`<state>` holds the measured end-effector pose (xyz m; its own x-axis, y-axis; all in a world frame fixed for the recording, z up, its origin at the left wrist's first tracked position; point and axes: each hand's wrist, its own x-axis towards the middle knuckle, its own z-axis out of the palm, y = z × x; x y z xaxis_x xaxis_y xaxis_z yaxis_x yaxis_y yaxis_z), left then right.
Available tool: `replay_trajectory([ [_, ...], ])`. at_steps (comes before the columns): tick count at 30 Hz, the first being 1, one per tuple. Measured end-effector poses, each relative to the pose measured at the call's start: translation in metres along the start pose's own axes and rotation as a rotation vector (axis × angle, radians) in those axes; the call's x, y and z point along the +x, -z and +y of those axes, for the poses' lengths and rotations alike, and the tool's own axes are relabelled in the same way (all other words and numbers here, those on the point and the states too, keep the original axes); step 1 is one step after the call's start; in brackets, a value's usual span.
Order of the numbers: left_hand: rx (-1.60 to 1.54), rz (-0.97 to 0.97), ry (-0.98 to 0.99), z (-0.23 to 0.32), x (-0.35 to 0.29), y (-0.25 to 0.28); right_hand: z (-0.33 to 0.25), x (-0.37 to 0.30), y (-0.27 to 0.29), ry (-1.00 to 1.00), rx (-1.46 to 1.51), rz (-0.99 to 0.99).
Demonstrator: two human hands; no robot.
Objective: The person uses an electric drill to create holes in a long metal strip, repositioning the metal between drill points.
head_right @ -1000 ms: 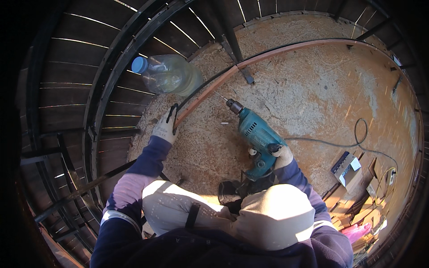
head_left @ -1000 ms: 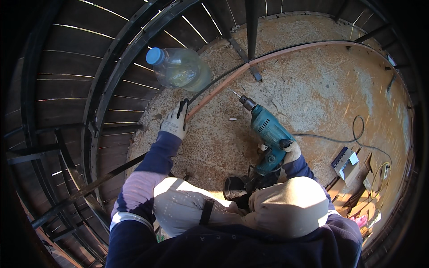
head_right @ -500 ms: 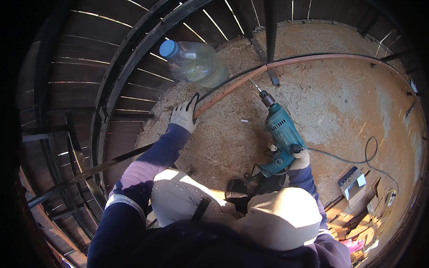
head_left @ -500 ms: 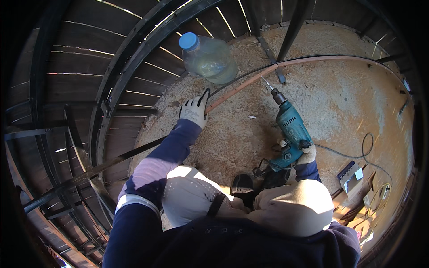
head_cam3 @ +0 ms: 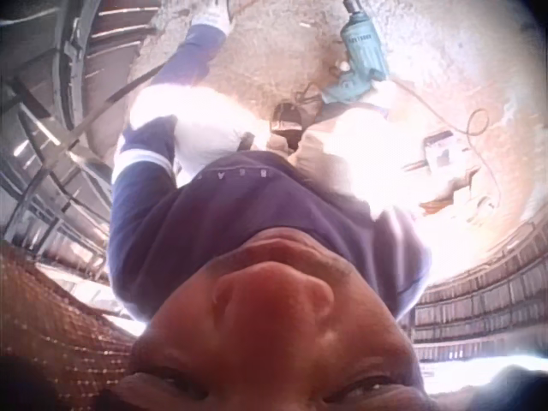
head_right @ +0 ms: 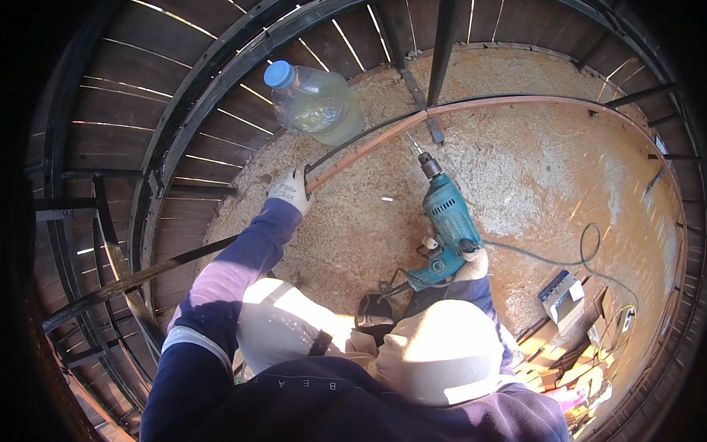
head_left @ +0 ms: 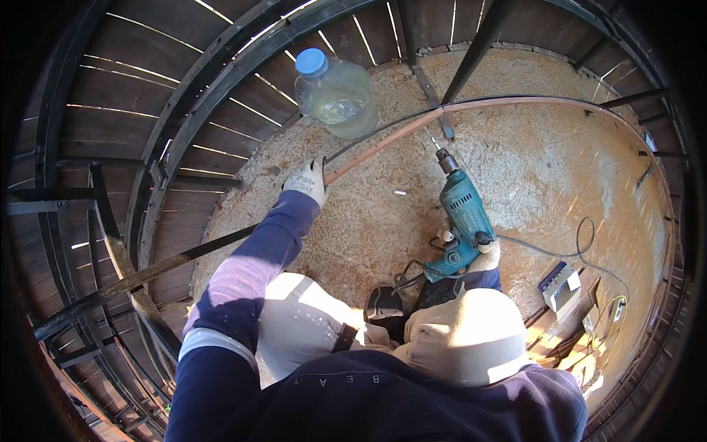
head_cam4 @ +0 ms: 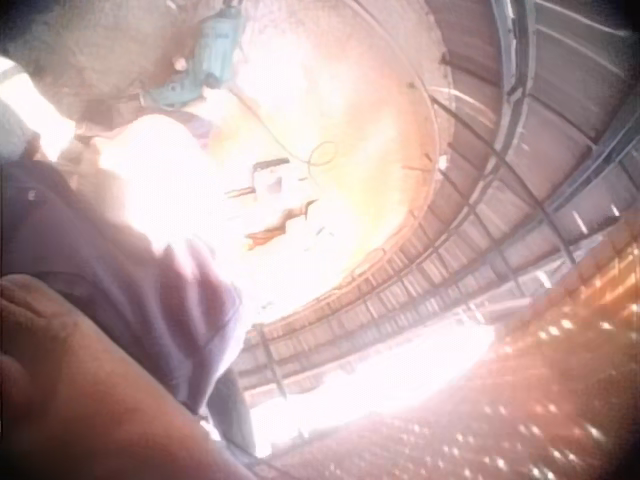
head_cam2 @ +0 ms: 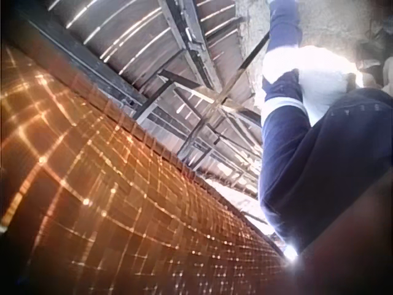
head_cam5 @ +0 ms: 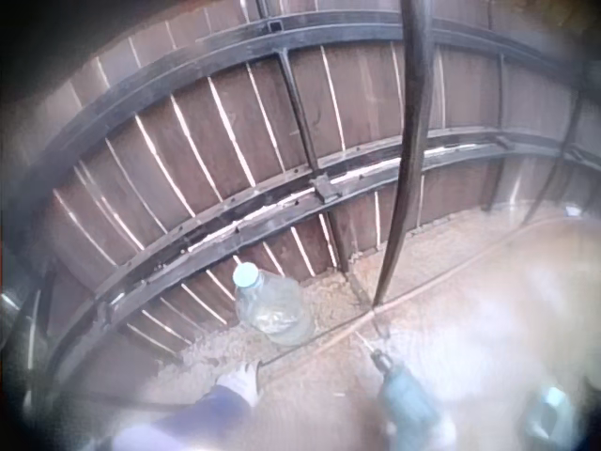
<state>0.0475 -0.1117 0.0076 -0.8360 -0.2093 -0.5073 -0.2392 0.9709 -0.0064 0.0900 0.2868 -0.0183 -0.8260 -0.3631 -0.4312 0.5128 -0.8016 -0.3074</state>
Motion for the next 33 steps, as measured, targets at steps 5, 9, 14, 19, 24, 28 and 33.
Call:
replay_trajectory([
  [5, 0.012, 0.019, -0.039, 0.013, 0.002, 0.002, 0.006, -0.012, 0.008, -0.001, -0.001, 0.018],
  [9, 0.063, 0.000, -0.026, 0.008, 0.001, 0.005, 0.016, -0.011, -0.001, 0.013, -0.028, 0.026],
  [14, 0.023, 0.049, -0.050, 0.006, 0.000, 0.001, 0.018, -0.006, 0.006, 0.017, -0.070, 0.034],
  [19, 0.010, -0.023, -0.013, 0.010, -0.002, 0.012, 0.013, -0.004, -0.008, 0.005, -0.023, -0.028],
  [24, -0.004, -0.006, -0.018, 0.011, -0.003, 0.011, 0.012, -0.004, -0.001, 0.003, -0.036, -0.008],
  [28, 0.003, 0.002, -0.025, 0.011, -0.002, 0.010, 0.011, -0.004, 0.001, 0.001, -0.026, -0.003],
  [33, 0.006, -0.016, -0.008, 0.010, -0.002, 0.010, 0.010, -0.002, 0.001, -0.008, -0.014, -0.030],
])
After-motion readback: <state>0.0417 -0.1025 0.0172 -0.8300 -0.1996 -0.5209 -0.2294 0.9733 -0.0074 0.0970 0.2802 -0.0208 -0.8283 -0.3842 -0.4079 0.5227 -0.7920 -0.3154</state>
